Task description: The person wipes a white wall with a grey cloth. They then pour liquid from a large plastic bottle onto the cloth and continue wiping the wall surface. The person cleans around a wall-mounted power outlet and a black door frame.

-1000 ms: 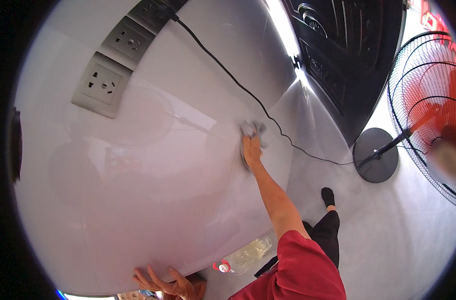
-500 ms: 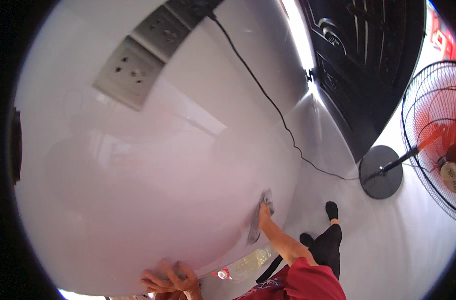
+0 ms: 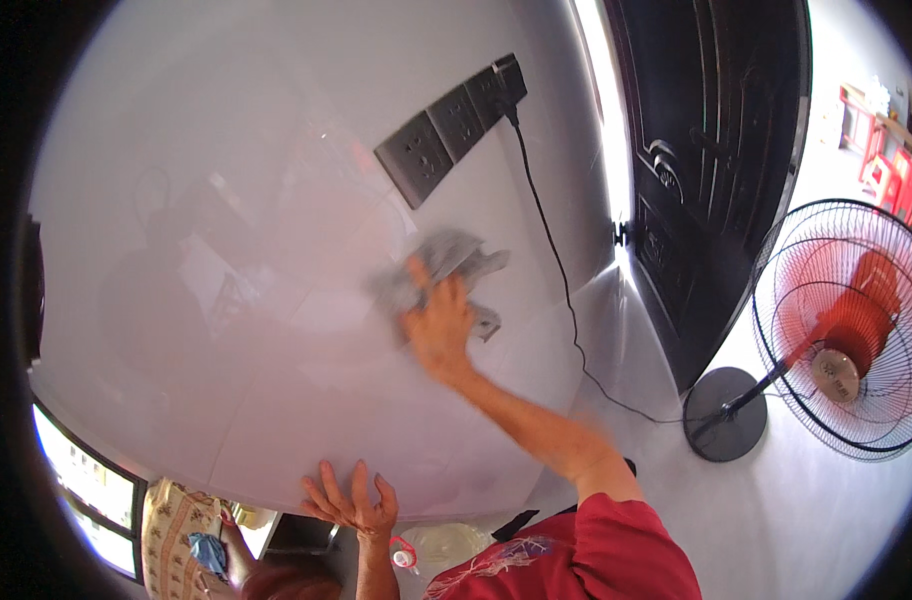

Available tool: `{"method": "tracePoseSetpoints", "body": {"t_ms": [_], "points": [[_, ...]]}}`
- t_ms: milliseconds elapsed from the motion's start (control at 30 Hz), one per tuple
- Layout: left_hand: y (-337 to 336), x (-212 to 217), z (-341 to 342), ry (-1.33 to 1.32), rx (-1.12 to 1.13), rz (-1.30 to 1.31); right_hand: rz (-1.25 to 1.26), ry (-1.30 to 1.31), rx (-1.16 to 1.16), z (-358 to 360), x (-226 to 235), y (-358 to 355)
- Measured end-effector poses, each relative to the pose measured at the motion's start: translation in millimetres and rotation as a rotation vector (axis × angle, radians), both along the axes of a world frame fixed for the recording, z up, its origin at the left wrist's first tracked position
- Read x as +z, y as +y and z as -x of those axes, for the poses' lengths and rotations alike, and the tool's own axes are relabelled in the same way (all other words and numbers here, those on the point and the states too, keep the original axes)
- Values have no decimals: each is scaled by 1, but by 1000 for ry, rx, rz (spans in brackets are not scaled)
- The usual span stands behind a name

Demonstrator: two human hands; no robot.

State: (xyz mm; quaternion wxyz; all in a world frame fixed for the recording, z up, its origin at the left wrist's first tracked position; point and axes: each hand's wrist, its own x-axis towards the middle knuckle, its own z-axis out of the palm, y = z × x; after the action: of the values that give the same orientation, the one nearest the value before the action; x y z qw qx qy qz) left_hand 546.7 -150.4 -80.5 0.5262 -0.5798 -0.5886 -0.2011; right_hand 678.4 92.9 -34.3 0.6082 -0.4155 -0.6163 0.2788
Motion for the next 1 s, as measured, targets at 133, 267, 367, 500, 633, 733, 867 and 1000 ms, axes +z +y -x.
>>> {"method": "tracePoseSetpoints", "body": {"t_ms": [133, 267, 367, 500, 633, 733, 867, 1000], "points": [[-12, -1, -3, -144, -73, 28, -590, -321, 24, 14, 4, -98], [-41, 18, -12, -319, -320, -115, -1065, -387, 278, 20, -8, -133], [-57, 37, -14, -220, -283, -357, -1273, -459, 174, 25, -2, -102], [-70, 51, 9, -332, -133, -504, -1035, -243, -44, 28, 69, -50], [-70, 54, 17, -806, -240, -296, -849, 87, -141, 33, 147, -32], [-61, 50, 9, -1100, -467, -171, -958, 11, -103, 45, 153, -64], [-53, 13, 12, -1398, -776, -214, -1200, -148, 40, 62, 124, -122], [-50, -10, 20, -1472, -849, -346, -1319, -278, 301, 61, 41, -145]]}}
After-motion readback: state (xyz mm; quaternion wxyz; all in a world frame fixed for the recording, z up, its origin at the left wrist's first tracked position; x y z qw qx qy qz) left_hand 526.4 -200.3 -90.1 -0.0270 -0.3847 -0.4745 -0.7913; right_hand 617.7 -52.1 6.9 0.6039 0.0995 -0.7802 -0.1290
